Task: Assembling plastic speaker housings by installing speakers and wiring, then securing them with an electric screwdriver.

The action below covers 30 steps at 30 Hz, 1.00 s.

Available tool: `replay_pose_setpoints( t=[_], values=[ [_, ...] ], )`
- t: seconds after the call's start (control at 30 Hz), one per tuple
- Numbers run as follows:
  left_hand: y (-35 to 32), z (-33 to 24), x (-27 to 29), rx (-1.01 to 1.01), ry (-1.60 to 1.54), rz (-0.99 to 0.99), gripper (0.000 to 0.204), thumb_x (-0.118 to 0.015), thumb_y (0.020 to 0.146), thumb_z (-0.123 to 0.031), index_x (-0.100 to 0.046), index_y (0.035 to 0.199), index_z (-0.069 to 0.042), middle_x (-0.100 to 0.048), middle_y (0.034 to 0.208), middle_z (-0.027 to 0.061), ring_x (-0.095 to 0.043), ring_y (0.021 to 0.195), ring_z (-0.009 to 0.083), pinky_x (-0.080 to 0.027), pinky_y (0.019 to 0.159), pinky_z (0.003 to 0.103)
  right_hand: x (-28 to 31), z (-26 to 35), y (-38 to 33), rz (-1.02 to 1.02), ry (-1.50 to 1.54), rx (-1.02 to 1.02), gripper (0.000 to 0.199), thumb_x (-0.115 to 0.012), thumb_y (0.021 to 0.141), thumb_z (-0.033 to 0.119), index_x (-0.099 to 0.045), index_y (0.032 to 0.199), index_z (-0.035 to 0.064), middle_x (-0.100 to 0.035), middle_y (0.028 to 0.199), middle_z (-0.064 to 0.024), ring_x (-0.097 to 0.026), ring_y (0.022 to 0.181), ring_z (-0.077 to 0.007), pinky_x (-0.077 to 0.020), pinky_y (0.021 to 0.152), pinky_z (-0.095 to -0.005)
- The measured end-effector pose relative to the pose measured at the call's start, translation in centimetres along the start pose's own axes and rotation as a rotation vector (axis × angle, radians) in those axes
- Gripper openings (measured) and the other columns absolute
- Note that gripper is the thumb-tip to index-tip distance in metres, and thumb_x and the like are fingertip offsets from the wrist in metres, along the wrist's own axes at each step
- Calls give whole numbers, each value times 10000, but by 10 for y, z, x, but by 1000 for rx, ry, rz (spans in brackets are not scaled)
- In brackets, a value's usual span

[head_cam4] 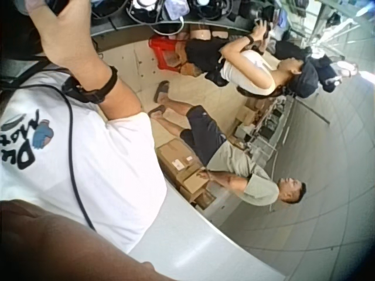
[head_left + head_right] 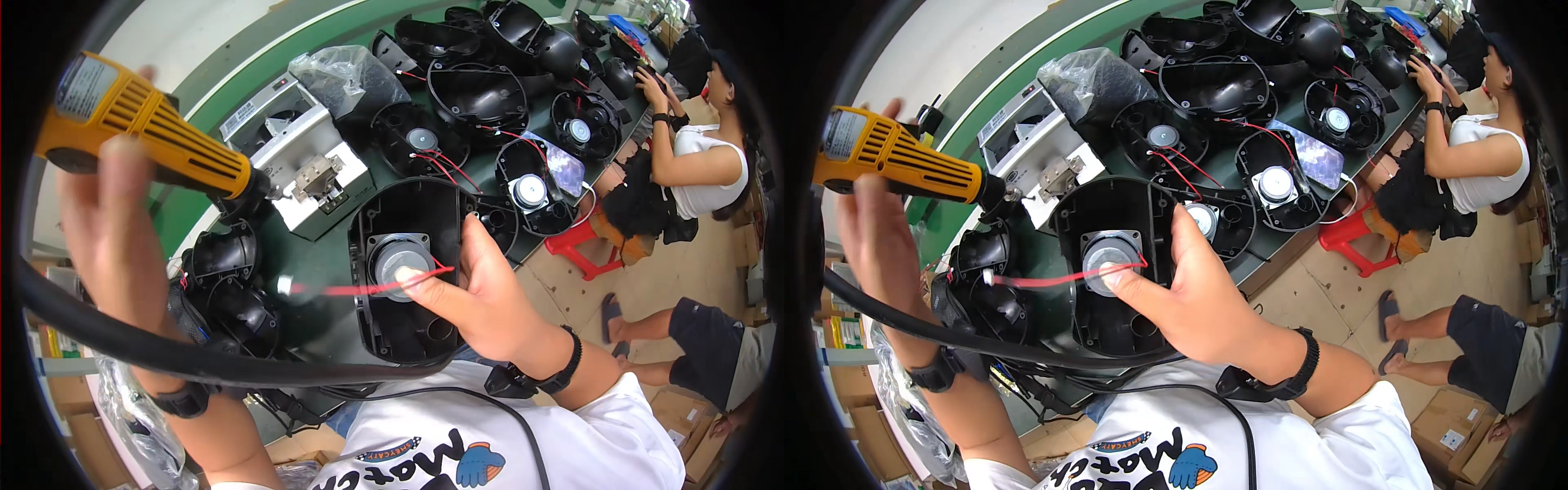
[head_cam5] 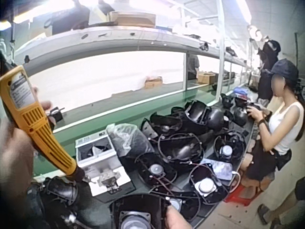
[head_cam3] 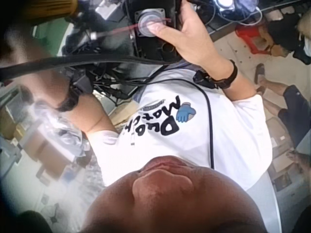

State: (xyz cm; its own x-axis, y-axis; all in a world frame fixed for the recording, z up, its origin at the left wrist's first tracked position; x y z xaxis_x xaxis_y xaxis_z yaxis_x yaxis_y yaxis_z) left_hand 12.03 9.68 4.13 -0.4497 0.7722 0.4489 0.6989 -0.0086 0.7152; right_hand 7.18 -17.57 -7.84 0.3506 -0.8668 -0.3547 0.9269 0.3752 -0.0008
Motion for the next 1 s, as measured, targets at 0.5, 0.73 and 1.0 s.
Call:
replay_pose_setpoints(
  t=[0.5,0.73,1.0],
  values=[
    [-15,11,-6,279,-823,-66,751,-495,974,-661,-507,1304,14,-476,802,57,-494,808,192,-456,902,419,22,-4,4,-129,70,68,644,-688,935,42,-318,1460,-15,-561,1302,-104,-557,1177,-149,-458,1033,-329],
    [-25,-24,33,178,-897,-224,559,-527,856,-564,-467,1065,-49,-448,656,-11,-443,613,103,-396,668,274,40,-13,5,-191,-712,418,684,-751,856,61,-378,1426,-12,-585,1292,-179,-611,1182,-248,-478,1015,-365],
    [-46,-58,50,-64,-1026,-275,418,-755,873,-347,-486,1003,-55,-519,603,-28,-533,563,89,-481,599,248,48,-18,11,340,-129,172,689,-839,813,200,-499,1386,24,-504,1453,-170,-522,1313,-188,-410,1082,-345]
  ],
)
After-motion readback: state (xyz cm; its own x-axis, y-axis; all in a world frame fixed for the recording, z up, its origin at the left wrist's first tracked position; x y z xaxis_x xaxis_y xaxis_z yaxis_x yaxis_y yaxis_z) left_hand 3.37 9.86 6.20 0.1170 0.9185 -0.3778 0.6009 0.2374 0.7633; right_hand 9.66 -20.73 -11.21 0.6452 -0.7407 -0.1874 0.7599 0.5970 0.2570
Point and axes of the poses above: each hand's wrist, its own y-axis towards the middle knuckle, its own x-axis out of the back of the hand, z = x × y, the point moved 1 cm from there along y, towards the middle knuckle
